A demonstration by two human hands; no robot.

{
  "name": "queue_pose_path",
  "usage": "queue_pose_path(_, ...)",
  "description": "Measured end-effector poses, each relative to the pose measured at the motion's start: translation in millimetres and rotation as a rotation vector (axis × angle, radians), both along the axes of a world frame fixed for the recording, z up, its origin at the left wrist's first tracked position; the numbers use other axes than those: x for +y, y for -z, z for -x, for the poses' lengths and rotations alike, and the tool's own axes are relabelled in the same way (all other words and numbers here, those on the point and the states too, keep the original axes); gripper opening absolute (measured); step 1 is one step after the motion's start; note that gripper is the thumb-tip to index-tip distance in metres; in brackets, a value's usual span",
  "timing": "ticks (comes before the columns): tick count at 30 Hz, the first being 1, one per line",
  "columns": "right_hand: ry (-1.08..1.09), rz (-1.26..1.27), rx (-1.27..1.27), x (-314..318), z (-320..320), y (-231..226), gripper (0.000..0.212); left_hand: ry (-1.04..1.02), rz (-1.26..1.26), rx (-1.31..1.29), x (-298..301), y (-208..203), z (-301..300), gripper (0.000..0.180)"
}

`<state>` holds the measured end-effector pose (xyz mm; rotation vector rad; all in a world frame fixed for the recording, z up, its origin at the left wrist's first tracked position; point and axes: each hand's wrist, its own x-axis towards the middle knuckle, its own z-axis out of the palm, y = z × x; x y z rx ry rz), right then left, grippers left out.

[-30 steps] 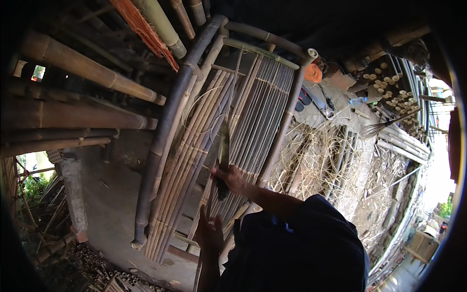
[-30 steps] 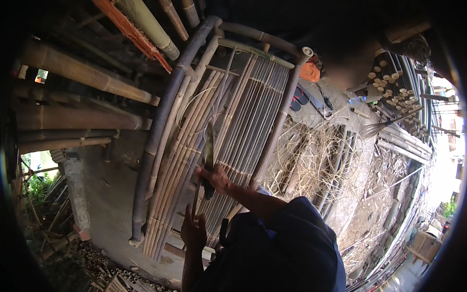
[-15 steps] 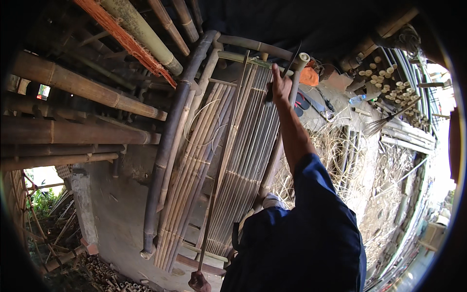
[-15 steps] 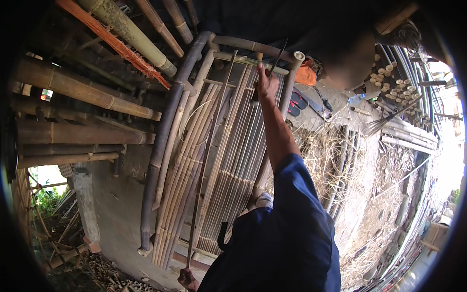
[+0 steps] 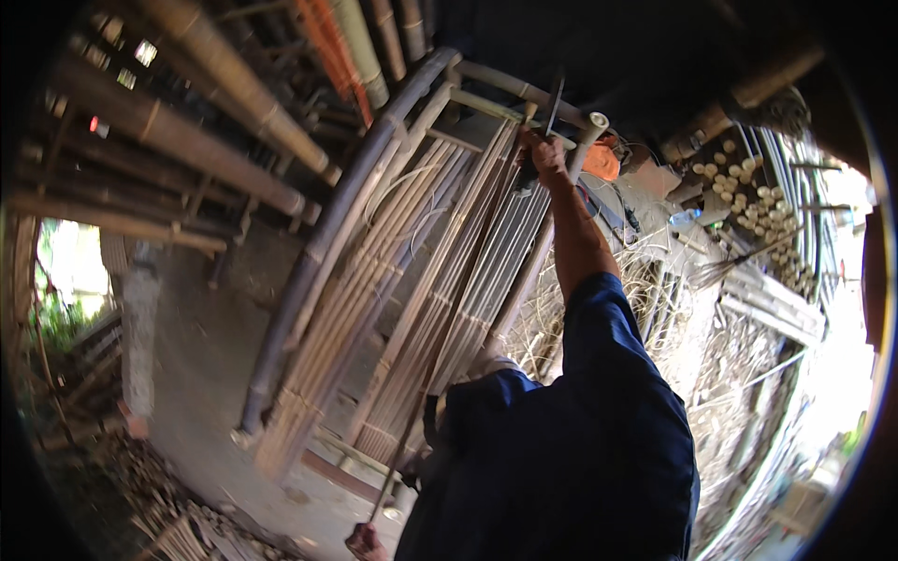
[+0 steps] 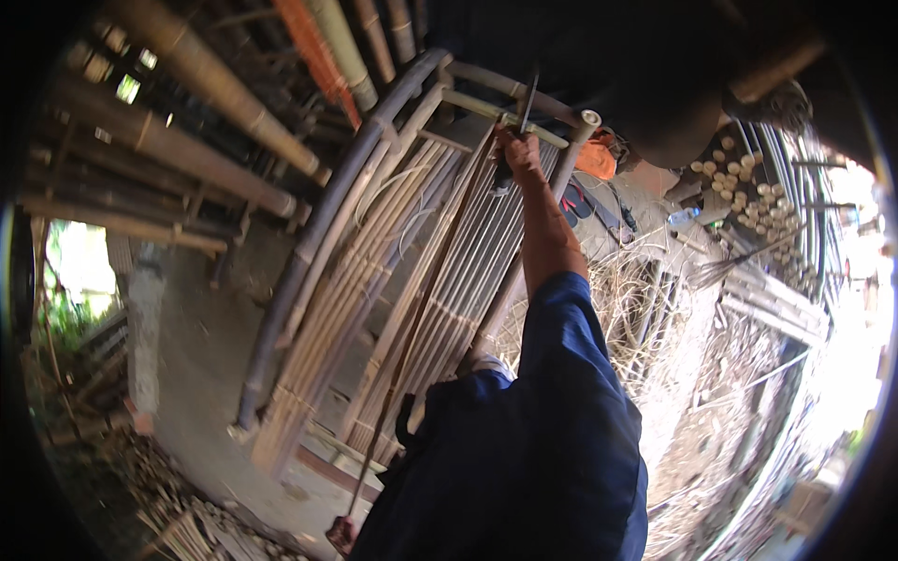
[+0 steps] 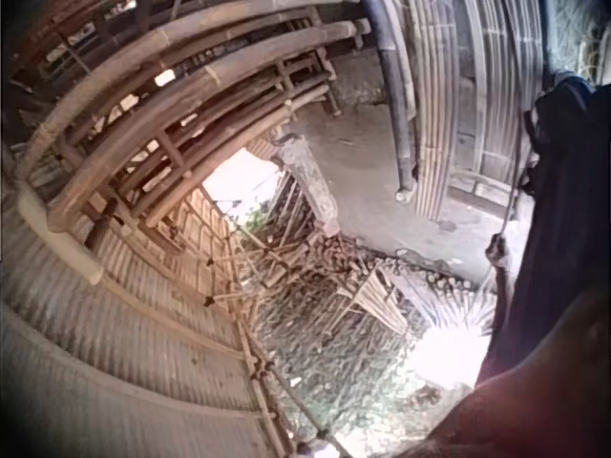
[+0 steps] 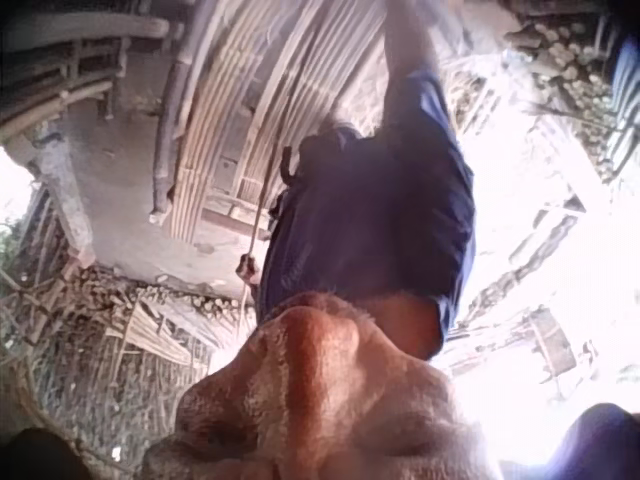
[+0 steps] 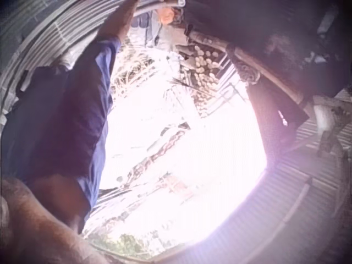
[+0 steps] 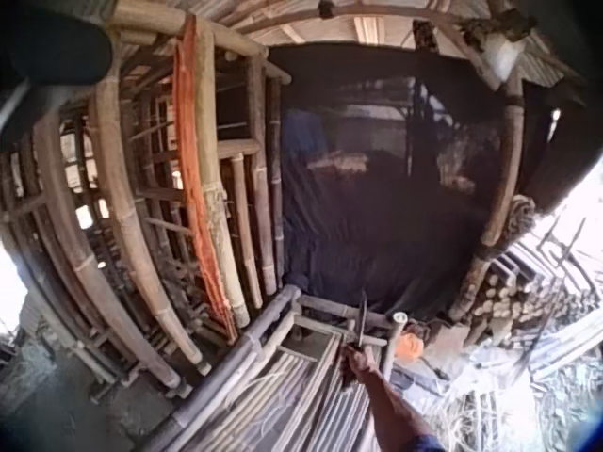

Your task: The person uses a curved knife to split long bamboo poles into thin strips. They hold the pole with one hand and shave off layers with the other, then place the finished strips onto a nearby rack.

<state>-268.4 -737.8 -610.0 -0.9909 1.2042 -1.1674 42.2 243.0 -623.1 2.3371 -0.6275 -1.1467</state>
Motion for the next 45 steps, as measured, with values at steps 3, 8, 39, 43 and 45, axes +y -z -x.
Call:
queue_pose_path(3, -0.045, 0.259, 1.075, -9.9, 49.3, 48.8, 0.037, 0.331, 0.132, -0.85, -64.9, -61.0, 48.2, 0.039)
queue_pose_path(8, -0.077, 0.46, 1.492, 31.6, 115.7, 33.4, 0.042, 0.512, -0.029, -0.901, -16.2, -50.0, 74.2, 0.007)
queue_pose_path(39, 0.129, 0.195, 0.465, 304.4, 85.4, -165.9, 0.049, 0.438, 0.626, -0.125, -420.7, 60.2, 93.2, 0.055)
queue_pose_path(43, -0.037, 0.295, 0.565, 275.7, 117.0, -144.5, 0.051, 0.428, 0.559, -0.095, -422.2, 71.2, 90.3, 0.053)
queue_pose_path(45, -0.057, 0.38, 0.719, 289.8, 86.5, -142.4, 0.054, 0.414, 0.496, -0.1, -418.8, 78.4, 86.3, 0.052)
